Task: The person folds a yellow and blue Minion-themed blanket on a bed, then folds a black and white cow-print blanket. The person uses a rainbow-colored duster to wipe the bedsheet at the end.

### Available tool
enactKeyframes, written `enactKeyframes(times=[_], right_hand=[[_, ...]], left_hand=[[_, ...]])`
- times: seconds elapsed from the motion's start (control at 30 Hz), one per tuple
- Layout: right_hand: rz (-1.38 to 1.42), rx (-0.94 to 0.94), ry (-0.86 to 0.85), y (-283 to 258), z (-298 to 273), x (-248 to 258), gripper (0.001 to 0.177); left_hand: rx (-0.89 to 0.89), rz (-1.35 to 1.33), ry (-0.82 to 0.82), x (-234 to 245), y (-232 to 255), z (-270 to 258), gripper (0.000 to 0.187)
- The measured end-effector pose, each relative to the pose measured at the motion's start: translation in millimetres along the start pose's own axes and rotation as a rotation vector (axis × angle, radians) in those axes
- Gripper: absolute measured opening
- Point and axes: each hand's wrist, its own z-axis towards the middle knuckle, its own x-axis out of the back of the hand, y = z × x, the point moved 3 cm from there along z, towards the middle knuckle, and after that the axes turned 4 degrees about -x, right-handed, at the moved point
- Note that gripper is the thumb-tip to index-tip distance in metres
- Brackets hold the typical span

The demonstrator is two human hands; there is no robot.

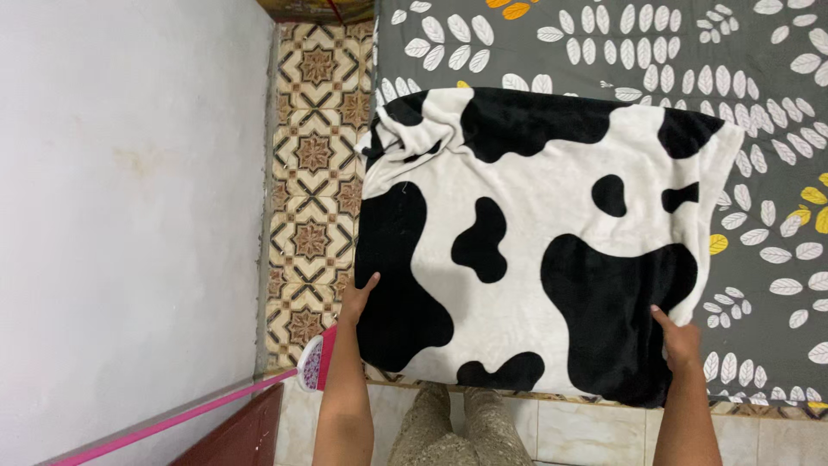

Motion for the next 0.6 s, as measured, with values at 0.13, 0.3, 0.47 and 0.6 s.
enactKeyframes(times=[0.13,0.3,0.47,0.6], right_hand=[[0.081,0.144,0.088,-7.3,-20.4,-6.7,0.063],[0.013,0.116,0.18,-6.9,-42.9,-16.9,0.056],[0.011,0.299,0.161,-12.3,-48.6,-20.2,0.049],[-0.058,0.195,0.191,-8.7,-47.8,-20.6,0.047]], left_hand=[[-0.088,-0.023,0.029,8.1,-5.5,-2.3,0.06],[-0.087,0.033,-0.014,21.5,-13.9,-4.9,0.062],[-0.137,-0.016,-0.121,17.2,-20.4,12.8,0.076],[-0.081,-0.13,-0.136,2.7,-29.3,22.6,0.076]])
